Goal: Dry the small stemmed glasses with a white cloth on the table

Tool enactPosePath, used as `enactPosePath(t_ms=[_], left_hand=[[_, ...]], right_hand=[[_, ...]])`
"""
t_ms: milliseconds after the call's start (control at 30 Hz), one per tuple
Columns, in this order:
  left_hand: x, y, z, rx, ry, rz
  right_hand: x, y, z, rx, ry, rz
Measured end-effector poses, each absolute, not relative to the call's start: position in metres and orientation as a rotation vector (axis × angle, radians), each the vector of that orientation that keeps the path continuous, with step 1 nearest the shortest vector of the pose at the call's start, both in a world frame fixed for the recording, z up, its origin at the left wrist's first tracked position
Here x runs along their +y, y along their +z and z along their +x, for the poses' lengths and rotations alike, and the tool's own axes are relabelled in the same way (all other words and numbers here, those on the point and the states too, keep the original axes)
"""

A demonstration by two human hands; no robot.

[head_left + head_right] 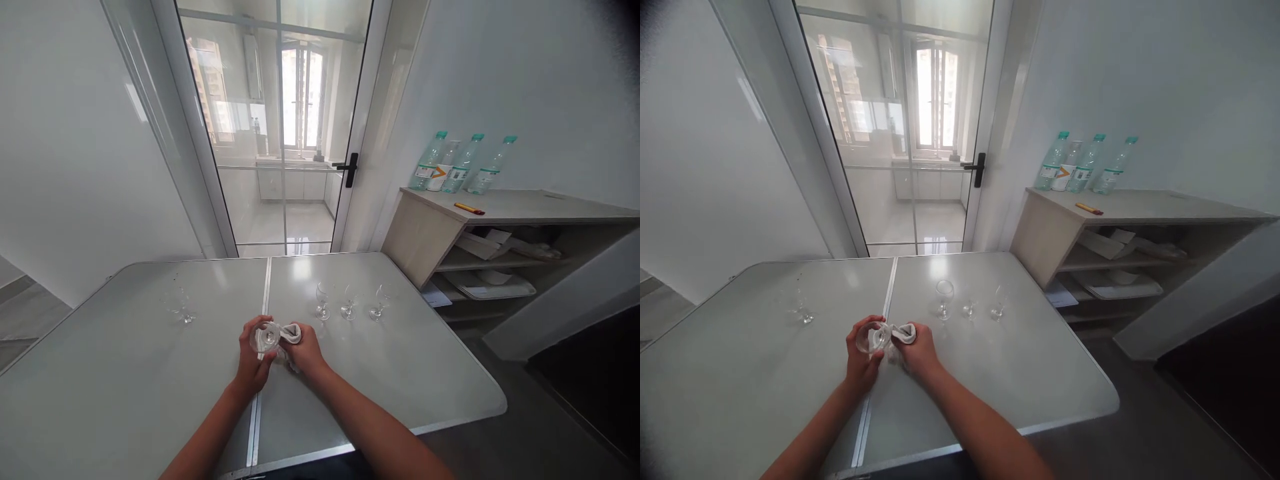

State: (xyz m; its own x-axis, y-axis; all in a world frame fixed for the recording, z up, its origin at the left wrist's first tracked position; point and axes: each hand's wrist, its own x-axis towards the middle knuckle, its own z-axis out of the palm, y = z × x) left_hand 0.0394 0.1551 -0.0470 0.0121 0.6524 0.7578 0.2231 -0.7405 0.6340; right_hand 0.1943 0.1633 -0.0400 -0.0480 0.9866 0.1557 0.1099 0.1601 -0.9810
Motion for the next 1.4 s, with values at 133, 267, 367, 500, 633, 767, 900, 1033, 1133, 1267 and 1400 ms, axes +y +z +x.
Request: enactPosePath(t_ms=[133, 267, 367, 500, 633, 767, 900, 1033, 1133, 1267, 1400], left_hand=[[0.159, -0.039, 0.041, 1.022, 1.932, 1.808], [0.165, -0.035, 0.035, 1.103, 1.958, 1.705], [0.169, -0.037, 0.031, 1.163, 1.952, 1.678], [0.169, -0.037, 0.032, 1.19, 1.902, 1.755], [0.166, -0.036, 0.034, 1.241, 1.806, 1.835], [0.164, -0.035, 0.036, 1.24, 1.729, 1.824], [0.16, -0.03, 0.04, 1.238, 1.567, 1.915], [0.158, -0.023, 0.042, 1.239, 1.494, 1.922], [0.157, -0.02, 0.045, 1.261, 1.446, 1.93], [0.155, -0.017, 0.048, 1.238, 1.414, 1.918], [0.153, -0.017, 0.052, 1.176, 1.373, 1.898]], right_hand=[[0.156, -0.029, 0.199, -1.553, 0.791, -1.258], [0.145, -0.012, 0.205, -1.958, 0.611, -1.189], [0.135, -0.001, 0.207, -2.348, 0.514, -1.159], [0.126, 0.007, 0.205, -2.622, 0.382, -1.164], [0.123, 0.011, 0.203, -2.661, 0.319, -1.2], [0.123, 0.011, 0.203, -2.659, 0.276, -1.203], [0.124, 0.005, 0.201, -2.676, 0.306, -1.246], [0.123, 0.0, 0.198, -2.627, 0.303, -1.341], [0.123, -0.002, 0.197, -2.617, 0.319, -1.415], [0.123, -0.003, 0.198, -2.606, 0.33, -1.48], [0.116, -0.003, 0.2, -2.566, 0.343, -1.53]])
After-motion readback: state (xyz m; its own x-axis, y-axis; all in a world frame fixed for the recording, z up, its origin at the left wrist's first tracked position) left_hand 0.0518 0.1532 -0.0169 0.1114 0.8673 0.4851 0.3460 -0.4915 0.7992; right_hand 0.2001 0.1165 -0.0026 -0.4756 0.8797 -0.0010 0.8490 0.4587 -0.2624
